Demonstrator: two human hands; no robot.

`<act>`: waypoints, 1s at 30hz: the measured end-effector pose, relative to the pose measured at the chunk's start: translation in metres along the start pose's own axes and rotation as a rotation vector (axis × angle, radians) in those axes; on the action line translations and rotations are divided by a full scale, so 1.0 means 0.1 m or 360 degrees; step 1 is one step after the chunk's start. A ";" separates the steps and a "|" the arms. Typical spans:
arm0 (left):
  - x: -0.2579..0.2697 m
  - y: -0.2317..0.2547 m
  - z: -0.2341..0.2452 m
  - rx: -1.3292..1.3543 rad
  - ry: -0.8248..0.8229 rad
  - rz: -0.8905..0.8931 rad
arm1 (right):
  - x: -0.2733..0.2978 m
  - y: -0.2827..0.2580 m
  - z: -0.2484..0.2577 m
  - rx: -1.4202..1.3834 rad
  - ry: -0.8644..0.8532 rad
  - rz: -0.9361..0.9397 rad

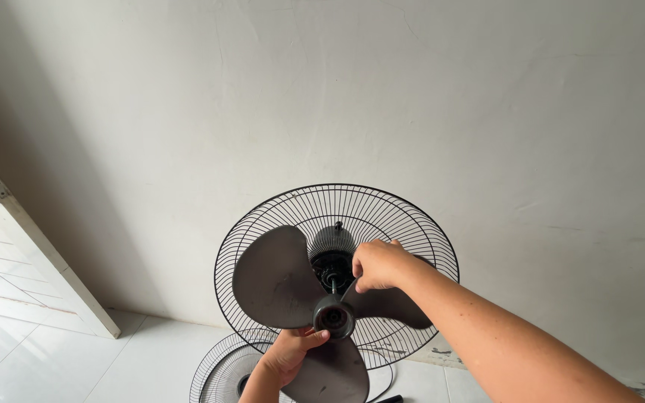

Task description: The person assembles a standing electric fan by attaching the front grille, securing it with a central nut, mounting the fan blades onto the motor shaft, and tightening the assembly. The person then attaches the rear grille and secures it with a nut.

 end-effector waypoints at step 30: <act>-0.09 -0.15 -0.36 0.0605 -0.0148 -0.0176 | 0.33 -0.57 0.39 0.0470 0.0677 0.0492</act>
Point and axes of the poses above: each hand's wrist, its own x-axis away from the middle knuckle, its own z-axis out of the back of the hand, y = z × x, the point moved 6 cm from there along -x, towards the middle knuckle, and after that the axes turned 3 degrees about x, right-handed, at the moved point
